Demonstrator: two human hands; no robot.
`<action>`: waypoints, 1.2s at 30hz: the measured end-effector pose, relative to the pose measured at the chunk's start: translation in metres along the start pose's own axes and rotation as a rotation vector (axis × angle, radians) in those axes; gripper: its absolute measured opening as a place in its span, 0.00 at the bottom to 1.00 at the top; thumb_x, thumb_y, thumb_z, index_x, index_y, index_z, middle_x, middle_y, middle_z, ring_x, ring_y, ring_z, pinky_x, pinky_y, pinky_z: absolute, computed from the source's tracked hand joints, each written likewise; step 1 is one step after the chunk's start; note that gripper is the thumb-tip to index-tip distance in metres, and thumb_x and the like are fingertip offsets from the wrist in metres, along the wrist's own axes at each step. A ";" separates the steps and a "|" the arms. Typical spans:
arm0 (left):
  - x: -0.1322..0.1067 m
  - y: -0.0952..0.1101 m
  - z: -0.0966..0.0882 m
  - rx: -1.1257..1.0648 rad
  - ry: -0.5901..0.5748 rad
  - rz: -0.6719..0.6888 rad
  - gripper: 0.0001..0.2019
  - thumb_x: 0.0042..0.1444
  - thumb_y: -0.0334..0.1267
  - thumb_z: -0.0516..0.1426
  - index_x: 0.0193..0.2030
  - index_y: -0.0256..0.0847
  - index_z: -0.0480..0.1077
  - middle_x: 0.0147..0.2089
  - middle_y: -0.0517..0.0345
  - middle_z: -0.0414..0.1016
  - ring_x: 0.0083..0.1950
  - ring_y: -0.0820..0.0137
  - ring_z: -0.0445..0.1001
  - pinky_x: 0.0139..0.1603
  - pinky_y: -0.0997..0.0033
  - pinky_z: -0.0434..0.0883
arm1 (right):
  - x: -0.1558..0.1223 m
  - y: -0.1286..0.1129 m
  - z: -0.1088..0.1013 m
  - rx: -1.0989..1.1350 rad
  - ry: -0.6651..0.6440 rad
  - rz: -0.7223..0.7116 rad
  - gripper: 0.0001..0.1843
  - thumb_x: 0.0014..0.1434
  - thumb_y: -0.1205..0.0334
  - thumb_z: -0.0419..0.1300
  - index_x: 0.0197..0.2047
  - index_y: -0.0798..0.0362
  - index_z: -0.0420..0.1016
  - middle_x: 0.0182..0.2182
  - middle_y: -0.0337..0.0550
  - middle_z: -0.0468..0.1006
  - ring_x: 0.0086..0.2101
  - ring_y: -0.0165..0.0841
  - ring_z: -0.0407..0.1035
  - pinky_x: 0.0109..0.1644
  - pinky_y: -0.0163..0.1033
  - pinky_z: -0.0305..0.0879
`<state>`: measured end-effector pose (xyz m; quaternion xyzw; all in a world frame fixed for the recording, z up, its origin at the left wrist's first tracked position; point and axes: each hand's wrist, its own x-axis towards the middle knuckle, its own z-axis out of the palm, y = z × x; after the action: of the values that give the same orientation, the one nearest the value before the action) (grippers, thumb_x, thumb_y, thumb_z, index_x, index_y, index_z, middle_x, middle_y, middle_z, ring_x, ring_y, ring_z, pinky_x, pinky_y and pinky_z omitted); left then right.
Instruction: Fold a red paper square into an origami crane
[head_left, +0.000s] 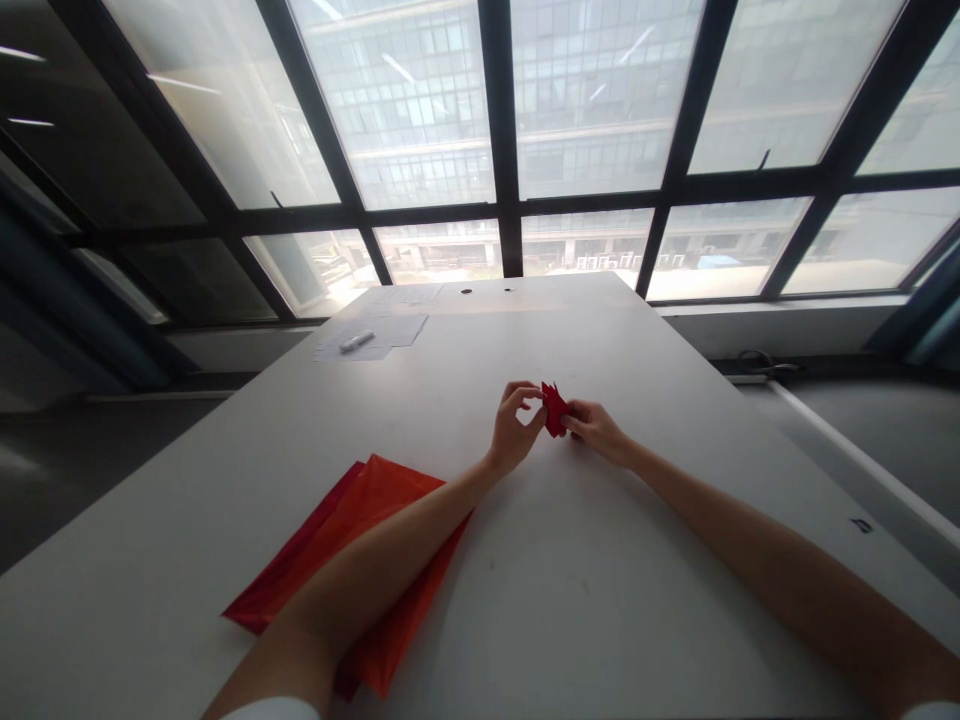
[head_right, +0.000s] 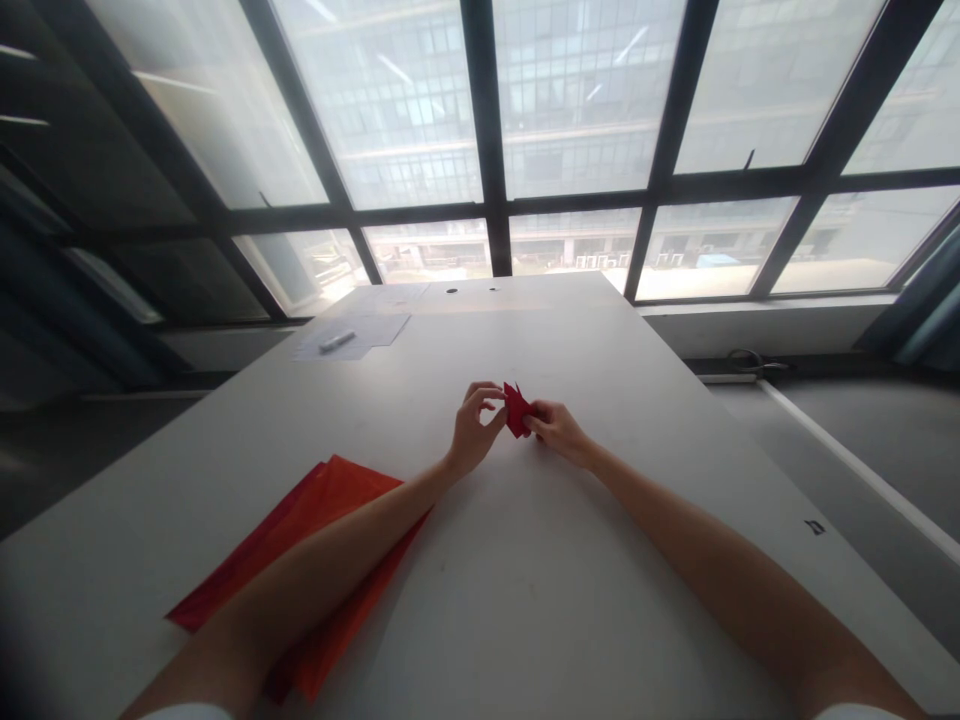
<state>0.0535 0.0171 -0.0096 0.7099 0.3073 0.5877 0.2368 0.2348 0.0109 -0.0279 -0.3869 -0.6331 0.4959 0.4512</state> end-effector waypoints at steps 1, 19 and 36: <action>0.000 0.000 0.000 -0.001 0.003 0.001 0.09 0.53 0.26 0.59 0.40 0.43 0.72 0.47 0.54 0.71 0.50 0.67 0.71 0.42 0.70 0.68 | 0.000 -0.001 0.000 0.006 0.001 0.001 0.15 0.57 0.51 0.62 0.38 0.56 0.74 0.27 0.41 0.76 0.24 0.28 0.62 0.27 0.35 0.54; -0.002 0.004 -0.001 0.165 0.031 0.083 0.07 0.55 0.27 0.60 0.37 0.43 0.69 0.40 0.56 0.74 0.43 0.67 0.70 0.40 0.67 0.68 | 0.000 0.000 0.000 0.031 0.079 -0.002 0.16 0.53 0.51 0.64 0.40 0.54 0.76 0.28 0.41 0.78 0.26 0.31 0.66 0.28 0.36 0.60; -0.002 -0.002 -0.003 0.204 0.059 0.051 0.03 0.58 0.33 0.62 0.37 0.44 0.76 0.38 0.57 0.77 0.42 0.67 0.74 0.41 0.65 0.70 | 0.000 -0.003 0.004 0.043 0.205 -0.076 0.17 0.49 0.50 0.69 0.37 0.53 0.78 0.31 0.45 0.81 0.29 0.34 0.71 0.33 0.40 0.68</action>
<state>0.0500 0.0172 -0.0113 0.7202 0.3544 0.5800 0.1392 0.2311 0.0090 -0.0257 -0.4017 -0.5869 0.4498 0.5403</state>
